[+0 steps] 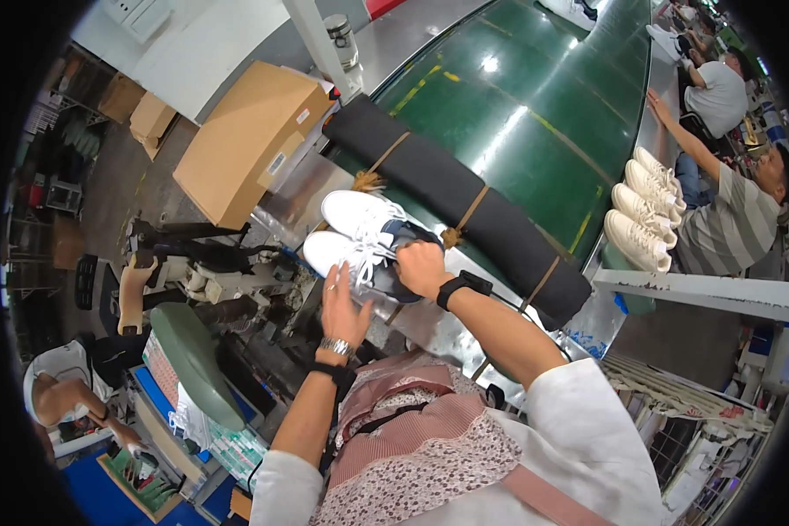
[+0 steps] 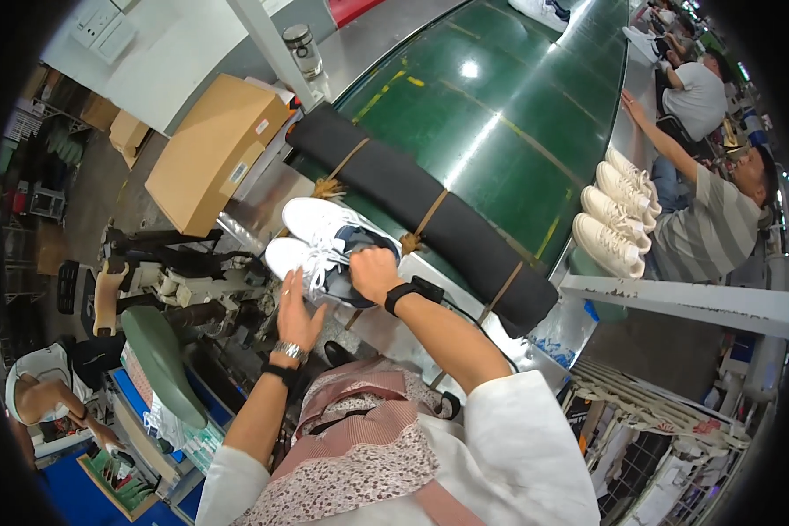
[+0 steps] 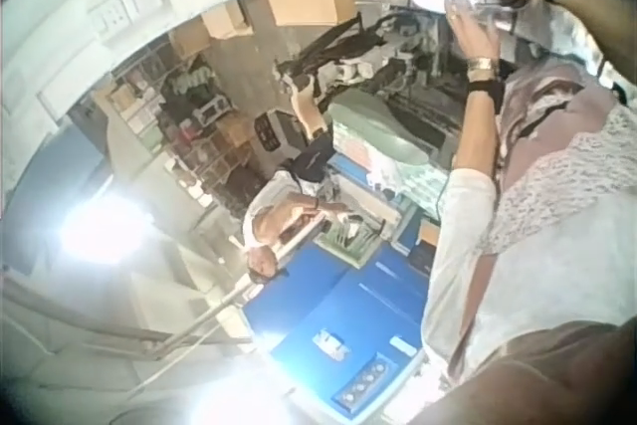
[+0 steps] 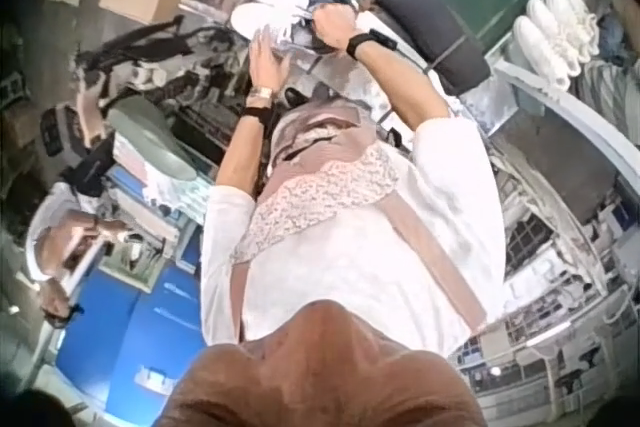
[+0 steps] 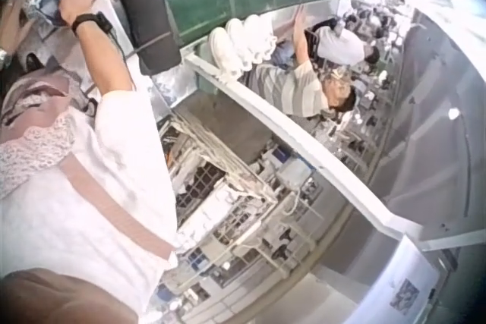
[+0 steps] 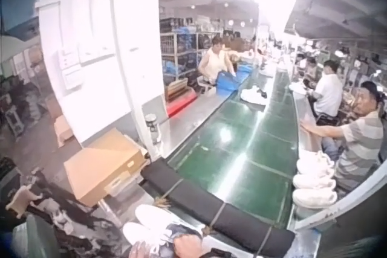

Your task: The recorder is assembling and lasting shoes, involving checking footwear, placing them on a conveyor, and managing shoe lasts from a rack.

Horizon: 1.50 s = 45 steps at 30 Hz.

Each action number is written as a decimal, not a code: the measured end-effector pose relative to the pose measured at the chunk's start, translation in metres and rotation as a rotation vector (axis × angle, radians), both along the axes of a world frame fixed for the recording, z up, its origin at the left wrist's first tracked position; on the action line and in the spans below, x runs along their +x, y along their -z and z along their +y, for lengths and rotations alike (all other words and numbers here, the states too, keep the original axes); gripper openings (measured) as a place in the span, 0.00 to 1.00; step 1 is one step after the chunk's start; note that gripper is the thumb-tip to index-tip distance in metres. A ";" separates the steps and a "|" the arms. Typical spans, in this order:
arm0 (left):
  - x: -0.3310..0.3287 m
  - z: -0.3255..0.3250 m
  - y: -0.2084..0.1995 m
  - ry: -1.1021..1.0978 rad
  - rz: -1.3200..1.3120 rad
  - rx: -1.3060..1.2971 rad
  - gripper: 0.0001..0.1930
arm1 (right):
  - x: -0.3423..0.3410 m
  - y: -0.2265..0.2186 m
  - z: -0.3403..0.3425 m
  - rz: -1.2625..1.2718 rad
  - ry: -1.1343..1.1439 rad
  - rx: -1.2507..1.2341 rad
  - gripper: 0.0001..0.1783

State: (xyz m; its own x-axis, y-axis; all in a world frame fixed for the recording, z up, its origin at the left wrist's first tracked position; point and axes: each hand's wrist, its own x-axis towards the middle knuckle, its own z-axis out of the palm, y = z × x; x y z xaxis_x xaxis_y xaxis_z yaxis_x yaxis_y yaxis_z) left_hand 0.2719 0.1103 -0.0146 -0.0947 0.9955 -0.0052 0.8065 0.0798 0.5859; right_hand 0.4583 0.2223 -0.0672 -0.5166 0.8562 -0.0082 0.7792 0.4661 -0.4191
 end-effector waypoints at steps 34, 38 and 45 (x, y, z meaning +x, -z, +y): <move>-0.299 -0.161 -0.053 -0.211 -1.674 -0.221 0.45 | 0.083 -0.042 -0.192 -0.309 0.041 -0.130 0.23; -0.299 -0.172 -0.091 -0.361 -1.677 -0.226 0.44 | 0.074 -0.083 -0.252 -0.347 0.237 -0.058 0.21; -0.243 -0.119 -0.177 0.376 -0.465 -0.102 0.53 | -0.027 -0.108 -0.248 0.928 0.716 -0.635 0.30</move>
State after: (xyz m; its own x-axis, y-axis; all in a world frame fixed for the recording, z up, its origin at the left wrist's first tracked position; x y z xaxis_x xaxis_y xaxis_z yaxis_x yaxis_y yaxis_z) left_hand 0.0287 -0.0083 0.1627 0.2988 0.9525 -0.0587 0.4513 -0.0868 0.8882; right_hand 0.4311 -0.0256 0.0411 0.0115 0.9182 -0.3959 0.0780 -0.3955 -0.9151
